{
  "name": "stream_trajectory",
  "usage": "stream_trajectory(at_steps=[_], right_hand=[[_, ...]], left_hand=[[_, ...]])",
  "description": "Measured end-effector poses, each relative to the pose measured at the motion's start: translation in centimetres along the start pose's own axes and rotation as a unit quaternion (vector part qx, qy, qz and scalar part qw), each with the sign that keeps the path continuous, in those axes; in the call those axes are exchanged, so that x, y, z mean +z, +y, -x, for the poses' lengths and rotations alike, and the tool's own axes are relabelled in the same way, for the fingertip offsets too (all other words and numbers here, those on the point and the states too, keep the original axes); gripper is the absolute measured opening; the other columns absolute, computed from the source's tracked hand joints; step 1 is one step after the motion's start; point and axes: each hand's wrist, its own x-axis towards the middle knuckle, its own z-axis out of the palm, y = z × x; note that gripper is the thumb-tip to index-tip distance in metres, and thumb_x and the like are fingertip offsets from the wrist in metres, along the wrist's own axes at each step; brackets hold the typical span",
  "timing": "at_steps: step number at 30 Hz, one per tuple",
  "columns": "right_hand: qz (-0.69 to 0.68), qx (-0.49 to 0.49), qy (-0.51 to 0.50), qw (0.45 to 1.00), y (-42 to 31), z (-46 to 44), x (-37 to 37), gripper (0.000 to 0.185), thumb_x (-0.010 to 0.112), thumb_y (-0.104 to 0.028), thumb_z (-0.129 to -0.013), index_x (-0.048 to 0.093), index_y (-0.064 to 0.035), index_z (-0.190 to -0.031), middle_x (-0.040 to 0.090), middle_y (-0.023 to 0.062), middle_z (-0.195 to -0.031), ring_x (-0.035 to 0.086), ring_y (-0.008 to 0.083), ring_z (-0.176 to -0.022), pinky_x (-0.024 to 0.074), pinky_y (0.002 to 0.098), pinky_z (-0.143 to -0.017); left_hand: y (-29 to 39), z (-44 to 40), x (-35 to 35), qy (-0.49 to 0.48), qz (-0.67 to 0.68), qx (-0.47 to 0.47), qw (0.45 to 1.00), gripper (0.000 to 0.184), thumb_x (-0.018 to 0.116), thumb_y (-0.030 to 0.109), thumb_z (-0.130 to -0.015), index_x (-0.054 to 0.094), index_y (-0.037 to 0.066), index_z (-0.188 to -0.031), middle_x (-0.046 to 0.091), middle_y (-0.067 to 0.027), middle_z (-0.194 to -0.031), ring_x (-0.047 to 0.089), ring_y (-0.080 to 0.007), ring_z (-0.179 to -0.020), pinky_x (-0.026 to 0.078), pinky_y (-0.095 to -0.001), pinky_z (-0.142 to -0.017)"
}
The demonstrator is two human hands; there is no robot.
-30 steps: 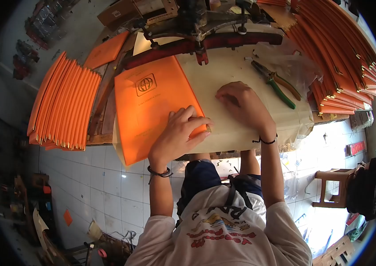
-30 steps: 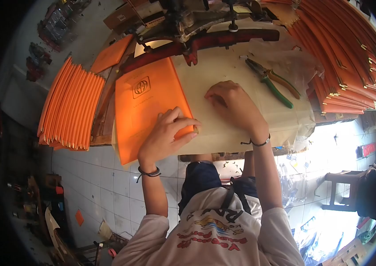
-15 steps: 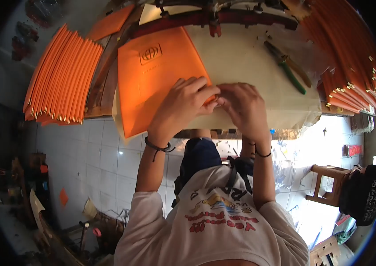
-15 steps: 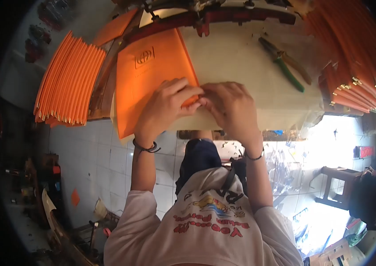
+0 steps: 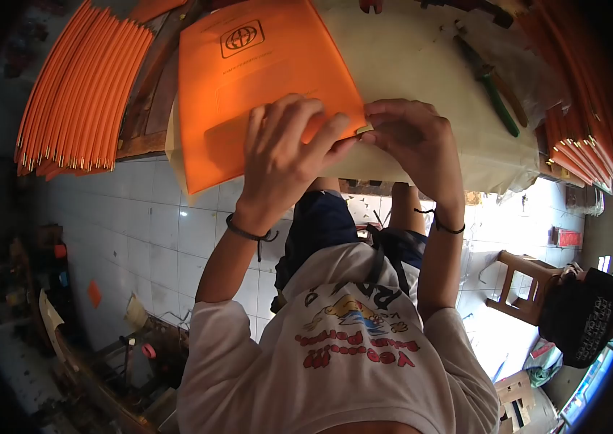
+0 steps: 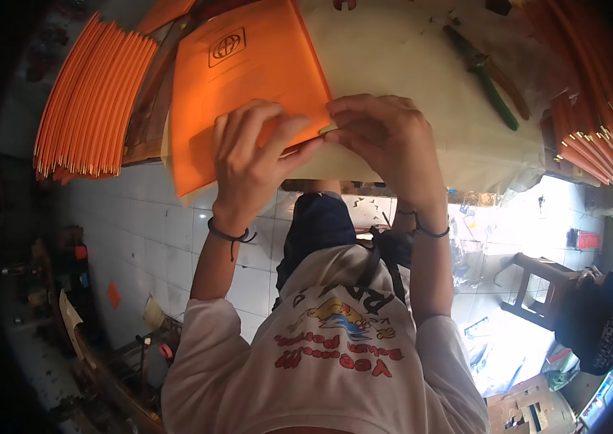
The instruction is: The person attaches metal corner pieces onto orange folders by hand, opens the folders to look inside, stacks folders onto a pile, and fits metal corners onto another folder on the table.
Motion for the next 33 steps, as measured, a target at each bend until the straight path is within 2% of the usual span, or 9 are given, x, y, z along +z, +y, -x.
stream_trajectory(at_steps=[2,4,7,10,12,15,18,25,33], right_hand=[[-0.164,0.095,-0.012,0.982,-1.0,-0.3,0.2,0.027,0.073,-0.005,-0.076,0.064,-0.0026,-0.101,0.068,0.006,-0.083,0.064,0.013,-0.08,0.051,0.0274,-0.077],[-0.16,0.058,-0.016,0.985,-0.6,-0.7,0.6,0.028,0.072,-0.003,-0.077,0.062,-0.001,-0.104,0.068,0.0065,-0.084,0.065,0.0116,-0.081,0.0526,0.0254,-0.074],[-0.071,0.043,-0.018,0.996,-0.4,-1.0,0.3,0.033,0.074,-0.005,-0.075,0.061,-0.0011,-0.105,0.067,0.0074,-0.086,0.066,0.0128,-0.081,0.053,0.0257,-0.072],[-0.013,0.05,-0.005,0.999,-0.1,-0.8,0.3,0.034,0.076,-0.008,-0.073,0.061,-0.0023,-0.103,0.067,0.0081,-0.086,0.066,0.015,-0.08,0.0525,0.0264,-0.072],[-0.03,0.045,0.025,0.998,0.6,-0.4,0.8,0.035,0.078,-0.01,-0.07,0.062,-0.0034,-0.101,0.066,0.0083,-0.085,0.066,0.0182,-0.081,0.0519,0.0282,-0.072],[0.09,-0.062,0.08,0.991,0.9,-0.5,0.9,0.034,0.079,-0.012,-0.068,0.064,-0.0044,-0.097,0.066,0.0074,-0.083,0.063,0.0231,-0.082,0.0507,0.0322,-0.071],[0.111,-0.101,0.083,0.985,0.8,-0.7,0.8,0.031,0.08,-0.014,-0.065,0.065,-0.0042,-0.091,0.065,0.007,-0.081,0.061,0.0263,-0.082,0.0491,0.035,-0.073],[0.1,-0.064,0.061,0.991,0.8,-0.3,0.5,0.027,0.08,-0.015,-0.065,0.068,-0.0038,-0.087,0.067,0.0063,-0.085,0.061,0.0244,-0.081,0.0458,0.0336,-0.078],[0.066,-0.061,0.047,0.995,1.1,-0.3,0.4,0.026,0.08,-0.017,-0.067,0.069,-0.0028,-0.086,0.068,0.0076,-0.085,0.062,0.0236,-0.081,0.0451,0.0332,-0.08]], left_hand=[[-0.3,-0.1,-0.1,-0.034,0.014,-0.03,0.999,0.043,0.076,0.021,-0.069,0.062,0.014,-0.108,0.054,-0.0076,-0.104,0.055,-0.0246,-0.099,0.045,-0.0354,-0.077],[-0.6,0.1,-0.4,-0.108,0.045,-0.075,0.99,0.058,0.075,0.018,-0.07,0.054,0.011,-0.124,0.05,-0.0153,-0.117,0.051,-0.029,-0.112,0.045,-0.0384,-0.091],[-0.1,-1.4,-0.7,-0.144,0.043,-0.116,0.982,0.069,0.073,0.009,-0.068,0.048,0.016,-0.132,0.046,-0.0138,-0.125,0.053,-0.031,-0.107,0.047,-0.0399,-0.092],[-0.1,-2.1,-0.2,-0.229,-0.01,-0.087,0.969,0.074,0.069,0.004,-0.069,0.042,0.016,-0.137,0.044,-0.0163,-0.128,0.047,-0.0335,-0.115,0.045,-0.0412,-0.095],[0.1,-2.6,0.0,-0.231,0.006,-0.094,0.968,0.074,0.067,0.003,-0.069,0.041,0.017,-0.137,0.041,-0.0174,-0.129,0.043,-0.0349,-0.119,0.042,-0.0423,-0.097],[0.2,-2.6,0.6,-0.208,0.019,-0.082,0.975,0.072,0.066,0.003,-0.07,0.042,0.017,-0.136,0.038,-0.0183,-0.131,0.039,-0.0359,-0.121,0.04,-0.0436,-0.099],[-0.1,-2.2,0.8,-0.196,0.029,-0.071,0.978,0.067,0.066,0.004,-0.071,0.045,0.018,-0.133,0.037,-0.0184,-0.132,0.038,-0.0364,-0.121,0.039,-0.0441,-0.1],[-1.8,-4.5,-0.7,-0.298,0.053,-0.025,0.953,0.056,0.07,0.014,-0.071,0.053,0.018,-0.125,0.037,-0.0183,-0.131,0.038,-0.0351,-0.121,0.035,-0.0435,-0.098],[-2.2,-3.4,1.1,-0.24,0.118,0.003,0.964,0.053,0.071,0.016,-0.07,0.053,0.011,-0.119,0.038,-0.0105,-0.135,0.031,-0.0306,-0.13,0.029,-0.0501,-0.098]])
